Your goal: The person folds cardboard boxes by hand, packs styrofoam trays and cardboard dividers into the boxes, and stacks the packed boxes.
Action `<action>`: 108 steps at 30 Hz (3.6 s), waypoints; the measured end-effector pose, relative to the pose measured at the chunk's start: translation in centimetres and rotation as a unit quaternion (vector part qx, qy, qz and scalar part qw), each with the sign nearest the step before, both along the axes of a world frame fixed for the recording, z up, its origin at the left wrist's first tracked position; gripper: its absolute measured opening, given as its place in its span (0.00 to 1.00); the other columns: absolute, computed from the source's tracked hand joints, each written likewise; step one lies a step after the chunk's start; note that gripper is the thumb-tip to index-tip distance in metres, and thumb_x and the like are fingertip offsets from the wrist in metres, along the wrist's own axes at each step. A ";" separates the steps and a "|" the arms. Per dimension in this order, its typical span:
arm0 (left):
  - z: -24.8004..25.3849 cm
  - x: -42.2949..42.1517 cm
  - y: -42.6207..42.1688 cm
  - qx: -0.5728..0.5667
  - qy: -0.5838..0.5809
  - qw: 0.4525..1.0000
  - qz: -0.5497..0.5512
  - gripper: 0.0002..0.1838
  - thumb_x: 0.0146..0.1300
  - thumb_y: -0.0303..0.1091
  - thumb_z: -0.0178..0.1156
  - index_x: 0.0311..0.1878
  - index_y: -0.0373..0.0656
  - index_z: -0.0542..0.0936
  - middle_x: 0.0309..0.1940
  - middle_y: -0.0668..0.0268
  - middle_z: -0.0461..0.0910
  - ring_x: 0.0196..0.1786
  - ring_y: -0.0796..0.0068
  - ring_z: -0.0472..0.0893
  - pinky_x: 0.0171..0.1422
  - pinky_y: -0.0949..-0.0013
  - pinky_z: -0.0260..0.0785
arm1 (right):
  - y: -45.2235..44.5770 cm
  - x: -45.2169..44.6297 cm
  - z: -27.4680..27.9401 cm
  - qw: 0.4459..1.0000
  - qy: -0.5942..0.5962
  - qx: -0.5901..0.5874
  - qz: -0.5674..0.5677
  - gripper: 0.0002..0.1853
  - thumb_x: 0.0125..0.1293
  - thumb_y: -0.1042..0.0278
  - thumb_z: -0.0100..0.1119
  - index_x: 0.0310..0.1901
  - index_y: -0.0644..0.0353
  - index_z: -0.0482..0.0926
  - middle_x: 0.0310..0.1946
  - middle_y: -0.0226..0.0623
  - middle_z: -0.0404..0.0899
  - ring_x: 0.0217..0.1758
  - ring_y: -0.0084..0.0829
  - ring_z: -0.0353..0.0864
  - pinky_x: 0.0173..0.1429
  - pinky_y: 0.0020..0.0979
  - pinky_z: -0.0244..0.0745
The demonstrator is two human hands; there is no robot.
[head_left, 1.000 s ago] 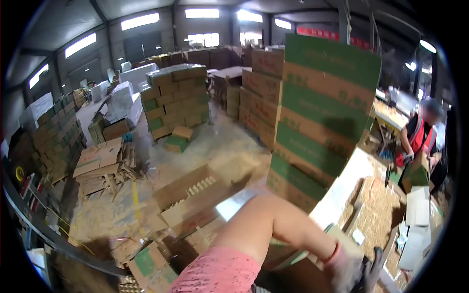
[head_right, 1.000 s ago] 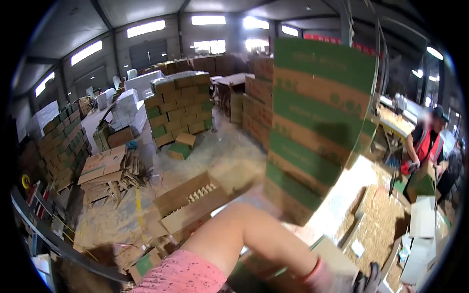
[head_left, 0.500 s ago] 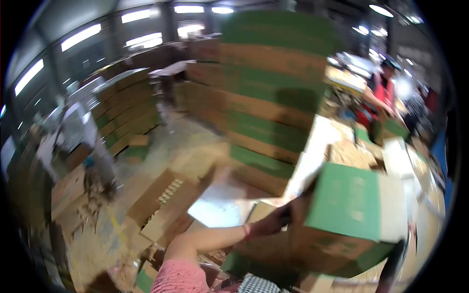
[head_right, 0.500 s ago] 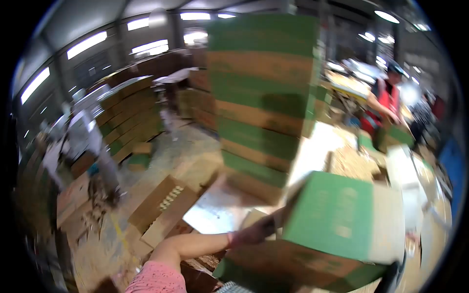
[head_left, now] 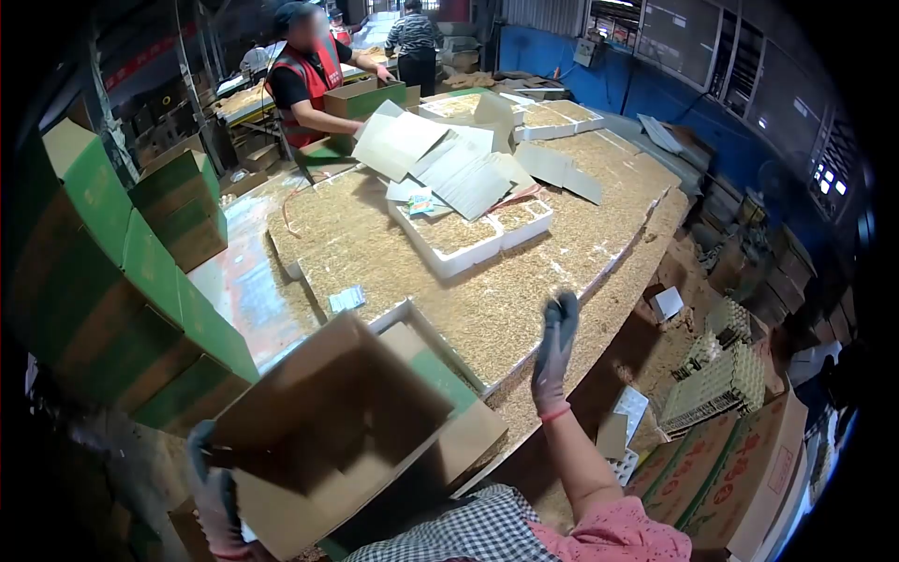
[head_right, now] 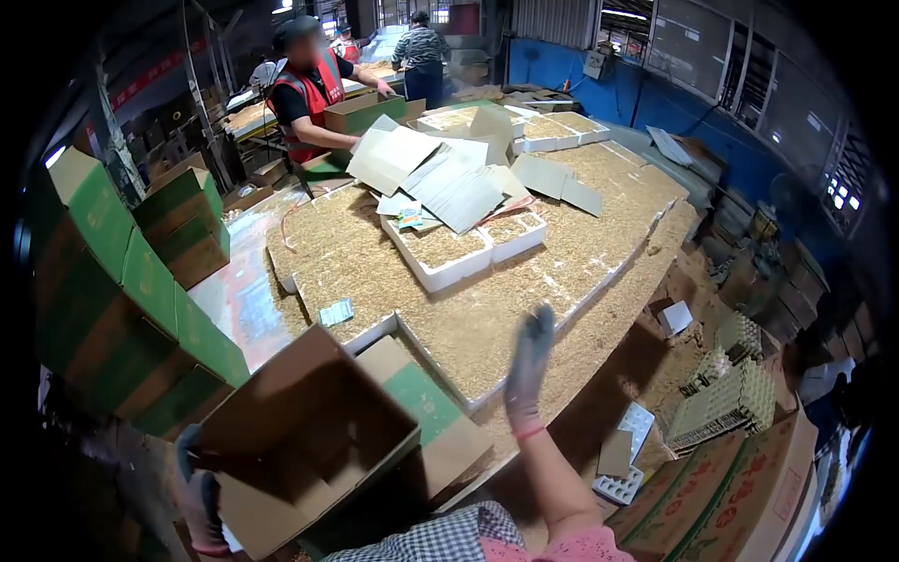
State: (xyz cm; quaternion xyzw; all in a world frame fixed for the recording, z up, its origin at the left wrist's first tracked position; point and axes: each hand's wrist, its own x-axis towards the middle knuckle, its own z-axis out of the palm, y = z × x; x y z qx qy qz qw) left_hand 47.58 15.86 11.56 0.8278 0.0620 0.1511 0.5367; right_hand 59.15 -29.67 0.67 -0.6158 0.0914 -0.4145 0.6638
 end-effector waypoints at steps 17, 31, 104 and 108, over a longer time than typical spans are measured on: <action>-9.5 3.3 9.4 -0.196 0.030 0.979 -0.041 0.20 0.54 0.30 0.54 0.52 0.36 0.74 0.46 0.65 0.73 0.48 0.74 0.74 0.57 0.72 0.66 | 3.4 -2.0 -3.4 0.932 0.100 0.338 0.088 0.42 0.61 0.75 0.62 0.71 0.54 0.47 0.62 0.41 0.64 0.61 0.36 0.69 0.66 0.39 0.66; -0.7 7.8 3.2 -0.111 0.032 0.992 -0.052 0.26 0.45 0.21 0.40 0.50 0.43 0.75 0.36 0.66 0.72 0.28 0.77 0.72 0.33 0.76 0.69 | -5.9 -4.0 6.9 0.899 0.079 -0.145 0.406 0.21 0.62 0.70 0.63 0.56 0.60 0.72 0.53 0.43 0.76 0.58 0.39 0.76 0.63 0.40 0.72; -6.0 4.2 7.5 -0.088 0.002 0.996 -0.032 0.26 0.53 0.30 0.58 0.55 0.28 0.73 0.47 0.57 0.77 0.44 0.72 0.77 0.48 0.74 0.71 | 19.3 6.1 3.5 0.291 -0.077 -0.909 0.287 0.11 0.58 0.56 0.59 0.37 0.49 0.86 0.32 0.30 0.83 0.34 0.33 0.83 0.32 0.39 0.75; -0.7 3.7 1.2 -0.024 -0.033 0.998 0.047 0.19 0.62 0.30 0.54 0.55 0.33 0.73 0.45 0.60 0.76 0.50 0.71 0.75 0.55 0.71 0.68 | 9.8 13.0 6.8 0.795 -0.130 -0.535 0.253 0.10 0.63 0.65 0.57 0.46 0.53 0.79 0.35 0.37 0.82 0.29 0.38 0.81 0.28 0.34 0.76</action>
